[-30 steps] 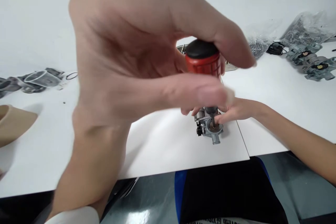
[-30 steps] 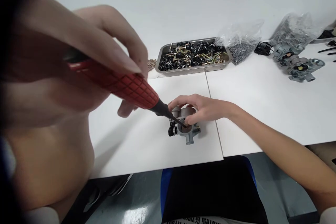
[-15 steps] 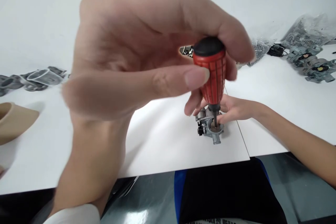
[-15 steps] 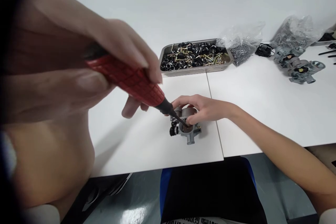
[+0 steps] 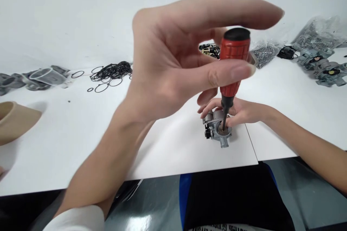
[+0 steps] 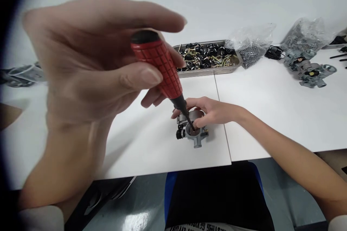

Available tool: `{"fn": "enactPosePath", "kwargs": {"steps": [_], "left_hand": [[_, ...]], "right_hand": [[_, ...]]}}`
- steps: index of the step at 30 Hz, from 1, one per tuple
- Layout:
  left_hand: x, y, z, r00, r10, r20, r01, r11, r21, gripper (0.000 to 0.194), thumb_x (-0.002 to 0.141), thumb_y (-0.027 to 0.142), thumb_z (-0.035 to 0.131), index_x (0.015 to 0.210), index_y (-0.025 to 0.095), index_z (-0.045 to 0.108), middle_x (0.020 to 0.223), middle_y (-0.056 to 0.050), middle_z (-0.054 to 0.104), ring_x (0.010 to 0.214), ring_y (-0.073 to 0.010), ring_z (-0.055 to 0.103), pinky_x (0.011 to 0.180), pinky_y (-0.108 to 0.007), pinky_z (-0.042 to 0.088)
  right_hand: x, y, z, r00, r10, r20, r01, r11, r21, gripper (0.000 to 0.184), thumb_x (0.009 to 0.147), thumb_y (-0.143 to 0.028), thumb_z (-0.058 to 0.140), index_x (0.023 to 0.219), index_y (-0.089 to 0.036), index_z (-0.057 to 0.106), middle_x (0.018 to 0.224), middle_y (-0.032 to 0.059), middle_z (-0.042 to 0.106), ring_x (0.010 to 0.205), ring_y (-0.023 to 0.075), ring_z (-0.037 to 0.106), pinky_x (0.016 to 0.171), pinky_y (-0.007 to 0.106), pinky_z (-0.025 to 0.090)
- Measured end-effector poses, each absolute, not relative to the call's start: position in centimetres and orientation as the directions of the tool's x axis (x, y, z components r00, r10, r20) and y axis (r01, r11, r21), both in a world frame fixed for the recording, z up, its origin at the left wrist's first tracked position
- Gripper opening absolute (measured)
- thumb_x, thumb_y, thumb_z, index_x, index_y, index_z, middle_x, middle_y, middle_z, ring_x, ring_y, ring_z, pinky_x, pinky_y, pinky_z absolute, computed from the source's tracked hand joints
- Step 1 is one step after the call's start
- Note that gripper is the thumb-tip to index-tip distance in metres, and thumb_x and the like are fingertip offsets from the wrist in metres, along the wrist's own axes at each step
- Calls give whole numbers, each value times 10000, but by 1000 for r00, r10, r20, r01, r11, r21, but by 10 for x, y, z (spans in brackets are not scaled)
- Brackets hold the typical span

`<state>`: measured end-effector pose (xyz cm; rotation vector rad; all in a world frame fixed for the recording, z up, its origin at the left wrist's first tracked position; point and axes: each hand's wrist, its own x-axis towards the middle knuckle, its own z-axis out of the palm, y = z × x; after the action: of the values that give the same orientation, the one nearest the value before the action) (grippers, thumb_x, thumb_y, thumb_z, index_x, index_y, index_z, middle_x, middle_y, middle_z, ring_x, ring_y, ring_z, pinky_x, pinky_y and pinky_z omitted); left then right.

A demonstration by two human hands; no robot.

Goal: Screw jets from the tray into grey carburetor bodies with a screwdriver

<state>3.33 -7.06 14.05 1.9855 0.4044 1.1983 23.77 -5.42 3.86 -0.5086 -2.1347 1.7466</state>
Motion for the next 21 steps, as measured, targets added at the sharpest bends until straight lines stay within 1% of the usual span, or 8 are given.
{"fn": "enactPosePath", "kwargs": {"steps": [4,7,9,11,13,16,19,21], "left_hand": [[42,-74,151,597,608,524,-156,-552,819,455,931,543,528,1070,161,734,973,-43,713,774,-215,741,528,-293,603],[44,-70,154,547,528,650,-199,-672,714,498,932,590,491,1008,179,762,728,-34,678,661,-241,731,487,-332,575],[43,-65,151,522,461,717,-240,-728,643,474,913,580,539,1033,180,763,747,-39,679,714,-279,745,505,-348,581],[39,-60,147,577,455,679,-229,-707,669,453,896,553,588,1050,160,753,812,-53,696,744,-287,748,477,-318,569],[36,-58,145,624,463,629,-208,-678,705,404,896,508,609,996,143,751,868,-55,715,752,-266,747,459,-286,560],[34,-60,144,600,480,640,-198,-686,700,226,840,335,733,960,144,745,973,-32,723,855,-232,739,556,-276,608],[36,-64,142,558,577,596,-211,-596,775,406,756,154,809,1146,143,697,913,-15,732,782,-199,732,461,-228,561],[37,-66,141,574,623,531,-243,-489,838,543,747,107,800,1259,161,627,833,-3,734,731,-211,738,394,-218,518]], "right_hand": [[238,-54,40,-885,466,25,54,157,-986,430,826,-174,655,1253,-175,602,1292,105,608,1113,220,621,922,358,541],[238,-55,40,-891,454,21,49,142,-989,411,833,-179,656,1241,-168,606,1291,111,601,1079,209,633,921,363,545],[237,-55,38,-892,451,18,54,147,-988,401,838,-185,661,1235,-170,609,1315,115,588,1097,213,625,944,377,536],[236,-54,36,-889,457,23,62,169,-984,403,846,-201,663,1244,-172,605,1337,121,577,1139,225,606,976,401,520],[238,-51,38,-880,473,43,73,225,-972,414,853,-228,674,1257,-174,599,1344,123,575,1189,236,580,1019,432,492],[247,-47,59,-835,539,112,95,342,-935,403,856,-301,704,1231,-182,612,1332,111,587,1224,240,562,1054,449,467],[260,-52,105,-667,712,219,193,449,-873,249,916,-356,645,1097,-185,651,1207,78,637,1087,210,627,946,387,530],[262,-61,142,-468,790,395,312,566,-763,163,935,-373,629,1001,-229,666,1038,29,660,941,170,653,825,317,559]]}}
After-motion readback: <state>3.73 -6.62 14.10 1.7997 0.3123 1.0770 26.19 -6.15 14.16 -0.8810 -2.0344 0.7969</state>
